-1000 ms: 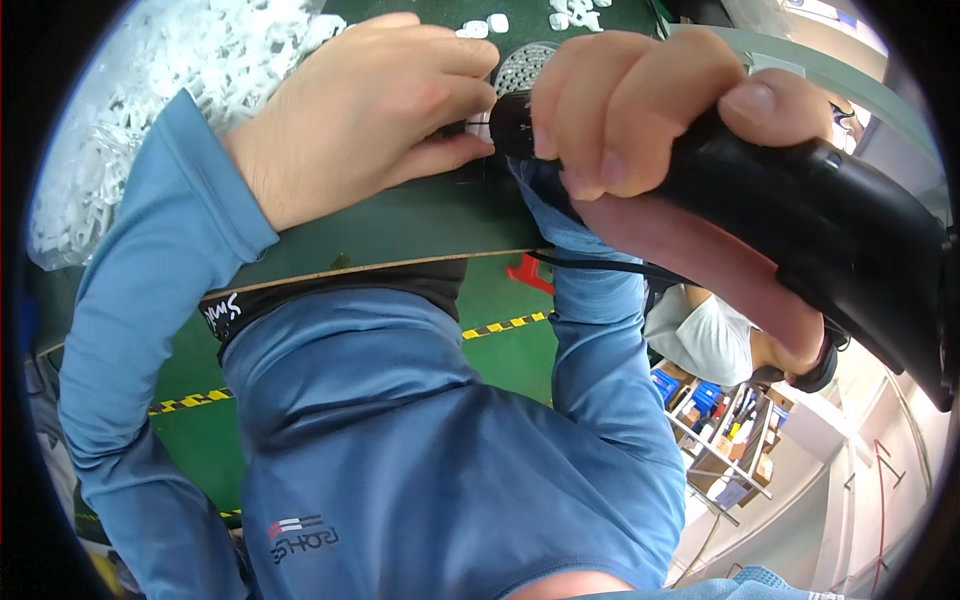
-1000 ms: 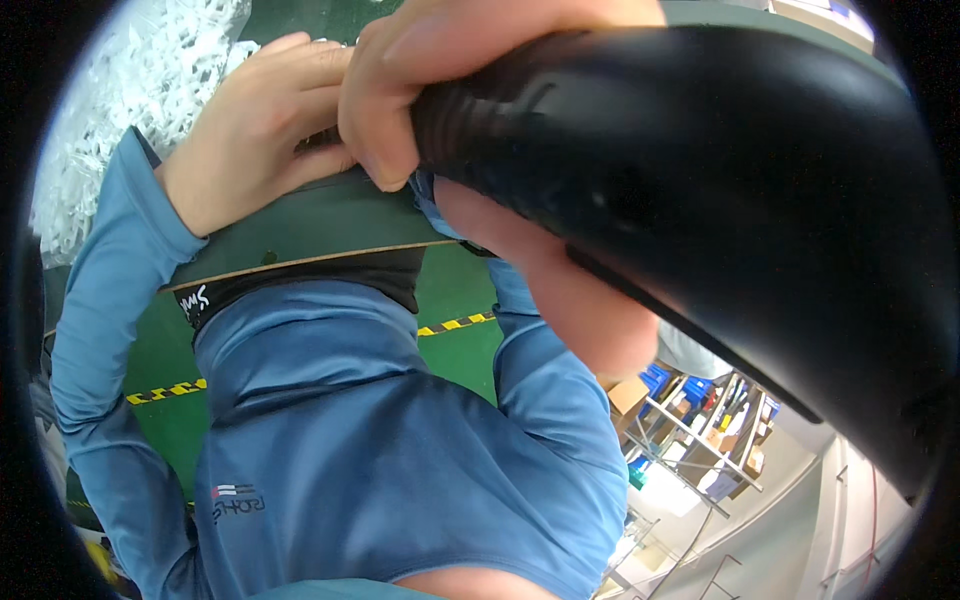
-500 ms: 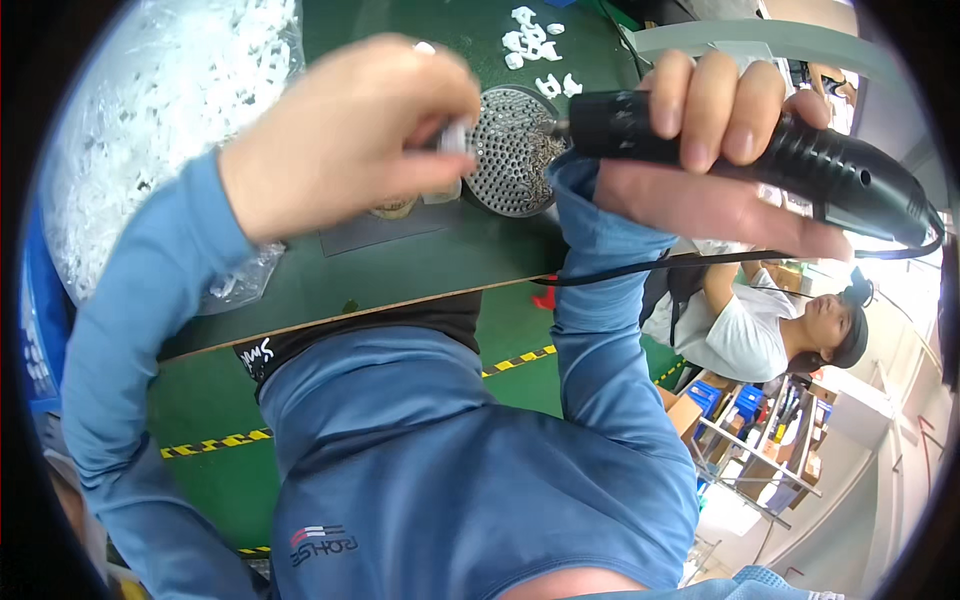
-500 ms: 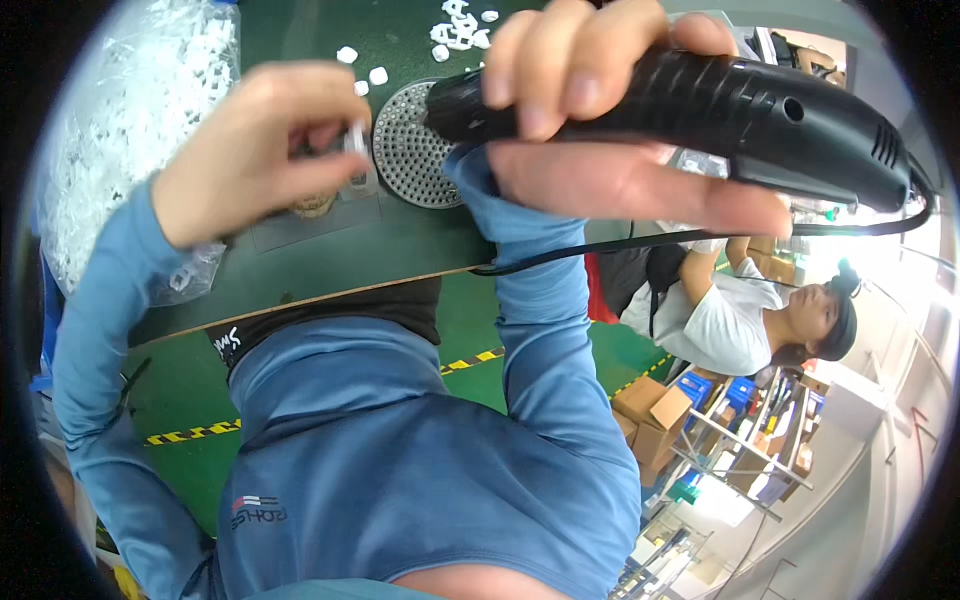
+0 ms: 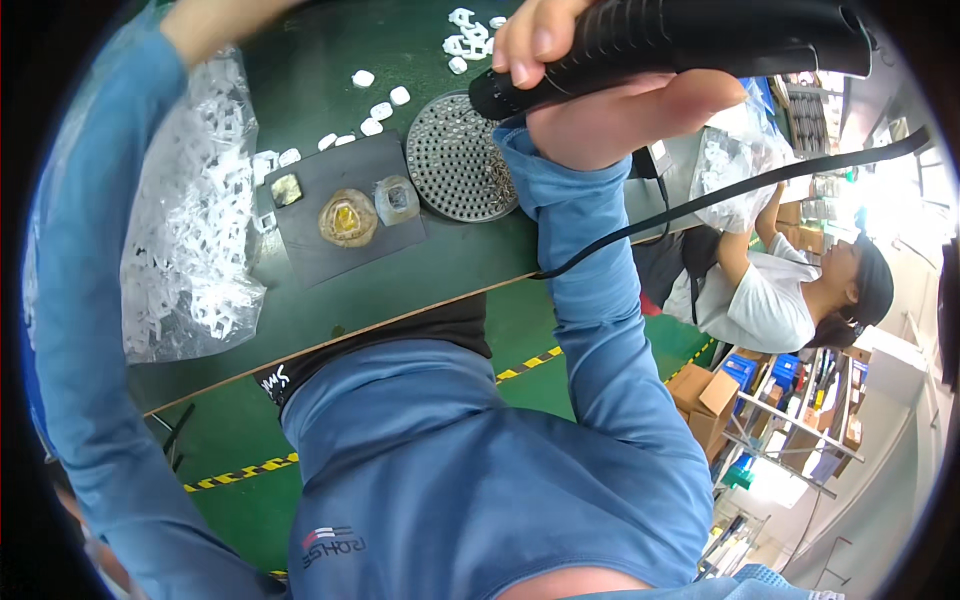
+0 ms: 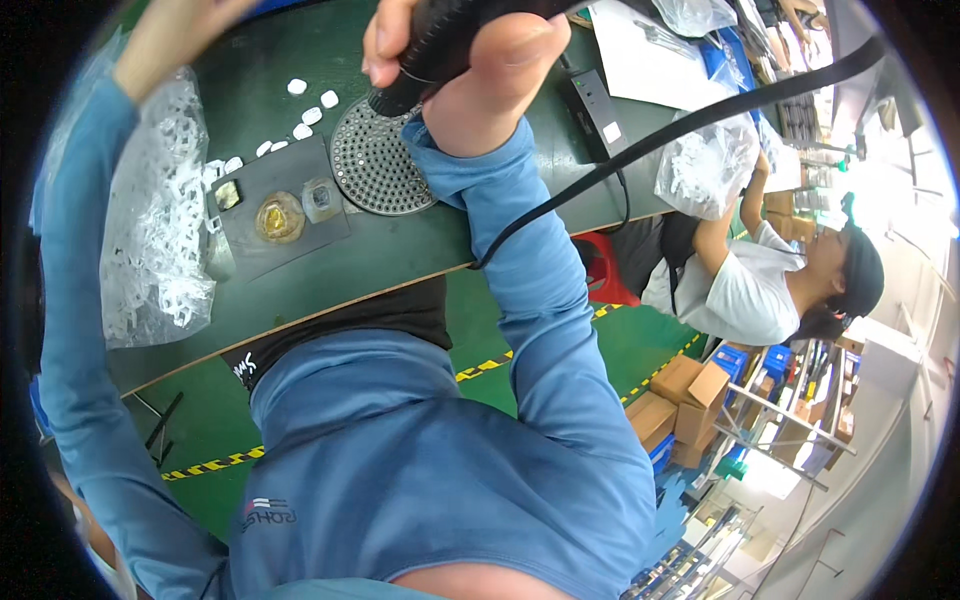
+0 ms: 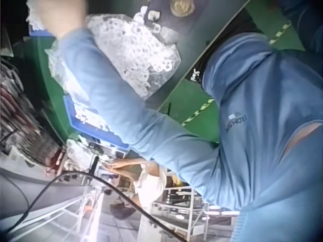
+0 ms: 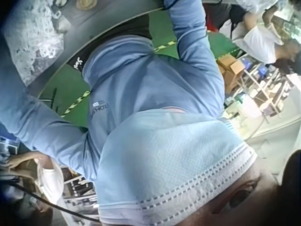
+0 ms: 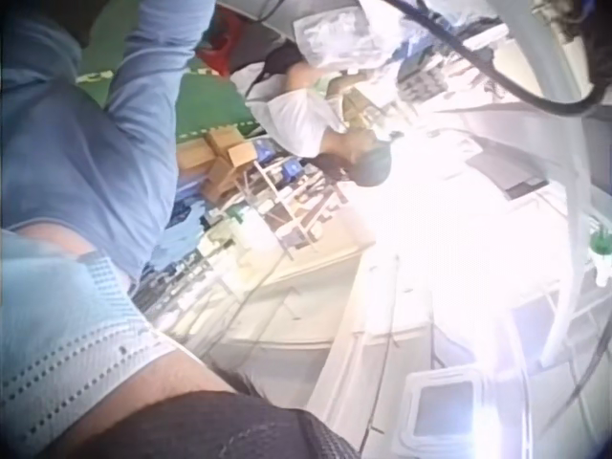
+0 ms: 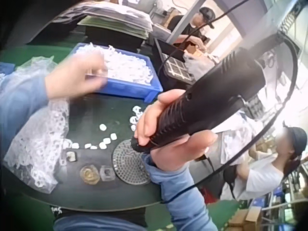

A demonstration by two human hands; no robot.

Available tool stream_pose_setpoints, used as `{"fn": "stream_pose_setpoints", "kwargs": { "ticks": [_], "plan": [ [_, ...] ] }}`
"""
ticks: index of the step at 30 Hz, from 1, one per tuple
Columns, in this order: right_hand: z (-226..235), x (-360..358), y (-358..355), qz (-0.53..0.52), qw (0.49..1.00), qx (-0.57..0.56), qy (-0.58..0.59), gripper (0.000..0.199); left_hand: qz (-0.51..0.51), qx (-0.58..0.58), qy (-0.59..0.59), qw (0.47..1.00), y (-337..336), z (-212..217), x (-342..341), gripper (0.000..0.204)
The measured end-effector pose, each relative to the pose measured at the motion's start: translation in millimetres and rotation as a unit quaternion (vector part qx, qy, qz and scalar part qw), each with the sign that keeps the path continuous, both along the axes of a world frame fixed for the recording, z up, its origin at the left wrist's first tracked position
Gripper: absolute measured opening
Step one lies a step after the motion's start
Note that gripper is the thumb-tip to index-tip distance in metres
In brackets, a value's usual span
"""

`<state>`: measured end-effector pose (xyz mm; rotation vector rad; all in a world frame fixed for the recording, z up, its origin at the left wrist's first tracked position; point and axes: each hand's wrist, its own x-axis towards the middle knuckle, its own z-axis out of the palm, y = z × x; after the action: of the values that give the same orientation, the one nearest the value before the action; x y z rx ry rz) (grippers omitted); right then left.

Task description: The person assembles small plastic components by fitting pieces together by hand and driving screws into them using an electric screwdriver.

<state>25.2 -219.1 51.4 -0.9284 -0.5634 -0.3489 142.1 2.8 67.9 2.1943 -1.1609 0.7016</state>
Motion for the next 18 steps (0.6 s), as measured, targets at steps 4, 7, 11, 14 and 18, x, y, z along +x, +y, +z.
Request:
{"fn": "stream_pose_setpoints", "kwargs": {
  "ticks": [4, 7, 11, 14, 18],
  "plan": [
    [-4.1, 12.2, -6.2, 0.006, 0.996, -0.049, -0.070, 0.105, -0.186, 0.163, 0.110, 0.963, -6.7, -42.9, -31.2, 0.026],
    [5.3, 3.5, 4.2, -0.038, 0.998, -0.043, -0.011, 0.099, -0.158, 0.233, 0.128, 0.951, -6.5, -44.4, -32.3, 0.024],
    [9.8, 1.0, 2.8, -0.102, 0.987, -0.125, 0.004, 0.099, -0.139, 0.130, 0.198, 0.962, -6.1, -53.3, -30.8, 0.017],
    [-0.1, 5.1, -7.5, -0.094, 0.987, -0.128, 0.005, 0.108, -0.067, -0.037, 0.478, 0.875, -10.8, -30.6, -61.8, 0.022],
    [-1.1, -10.9, -6.2, -0.339, 0.916, -0.188, -0.104, 0.120, -0.196, -0.319, 0.672, 0.639, -2.4, -28.1, -111.9, 0.028]
  ]
}}
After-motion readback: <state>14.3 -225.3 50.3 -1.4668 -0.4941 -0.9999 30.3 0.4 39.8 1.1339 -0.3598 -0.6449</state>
